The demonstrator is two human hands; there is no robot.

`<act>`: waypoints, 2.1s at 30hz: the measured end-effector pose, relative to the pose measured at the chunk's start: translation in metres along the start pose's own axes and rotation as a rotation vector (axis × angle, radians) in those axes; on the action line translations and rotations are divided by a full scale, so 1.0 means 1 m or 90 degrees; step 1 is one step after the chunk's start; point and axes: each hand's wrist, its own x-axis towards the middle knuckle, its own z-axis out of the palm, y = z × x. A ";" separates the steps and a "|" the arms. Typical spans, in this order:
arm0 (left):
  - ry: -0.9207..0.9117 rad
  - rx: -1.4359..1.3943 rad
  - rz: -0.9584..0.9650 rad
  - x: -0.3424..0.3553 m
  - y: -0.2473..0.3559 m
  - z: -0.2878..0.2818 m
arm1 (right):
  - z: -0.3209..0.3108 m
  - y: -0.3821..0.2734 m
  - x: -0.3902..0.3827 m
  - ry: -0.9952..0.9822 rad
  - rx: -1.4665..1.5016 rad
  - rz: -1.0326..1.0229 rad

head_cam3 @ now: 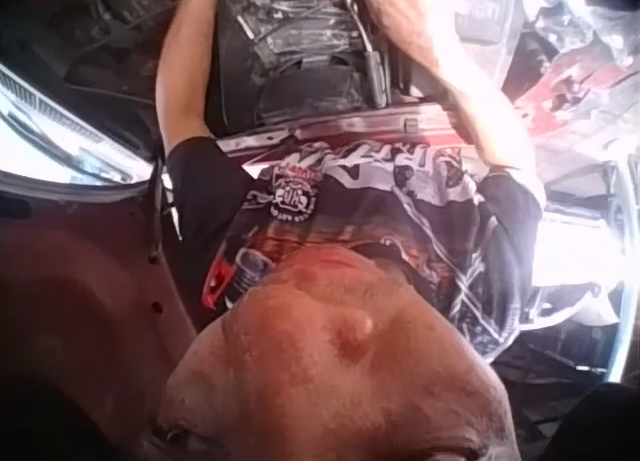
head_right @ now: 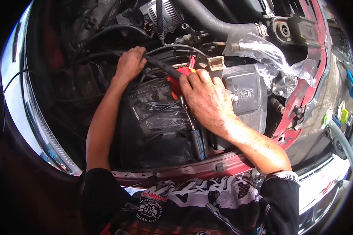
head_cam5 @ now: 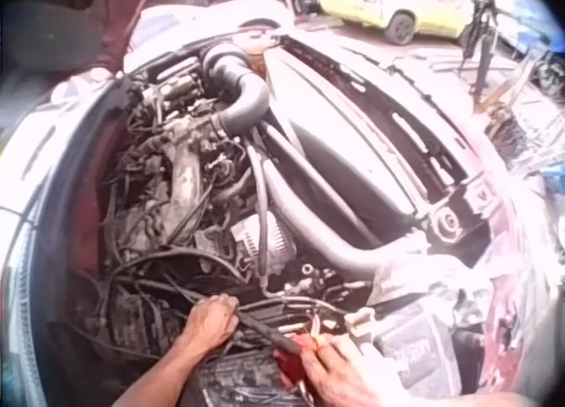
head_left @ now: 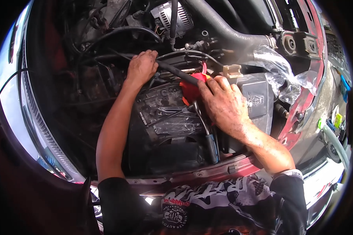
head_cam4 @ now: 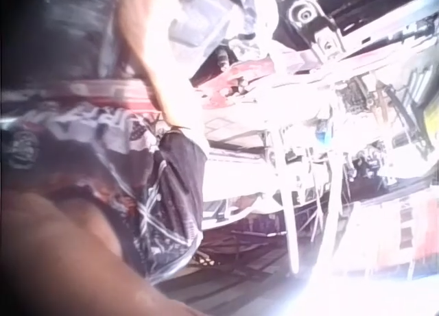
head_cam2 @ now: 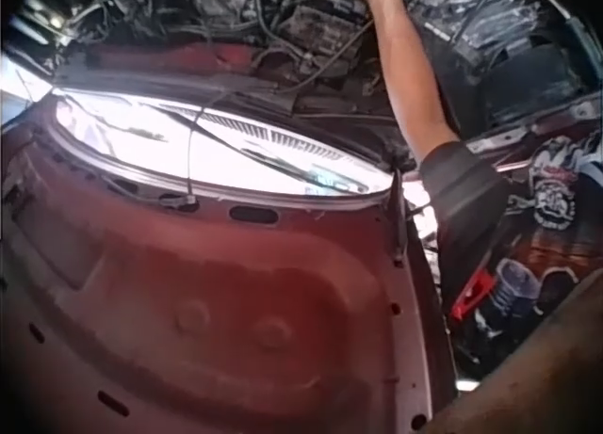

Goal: Inspecting and manipulating hoses and mechanical components within a vehicle engine bay using tools.

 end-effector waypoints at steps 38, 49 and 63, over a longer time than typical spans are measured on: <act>0.215 -0.442 -0.023 -0.068 0.074 -0.074 | -0.105 0.075 0.100 -0.111 0.348 0.020; 0.022 -0.429 -0.044 -0.039 0.062 0.032 | -0.157 0.108 0.076 -0.215 0.142 0.065; -0.280 -0.467 0.039 -0.009 0.028 0.079 | -0.156 0.089 0.089 -0.199 0.186 0.093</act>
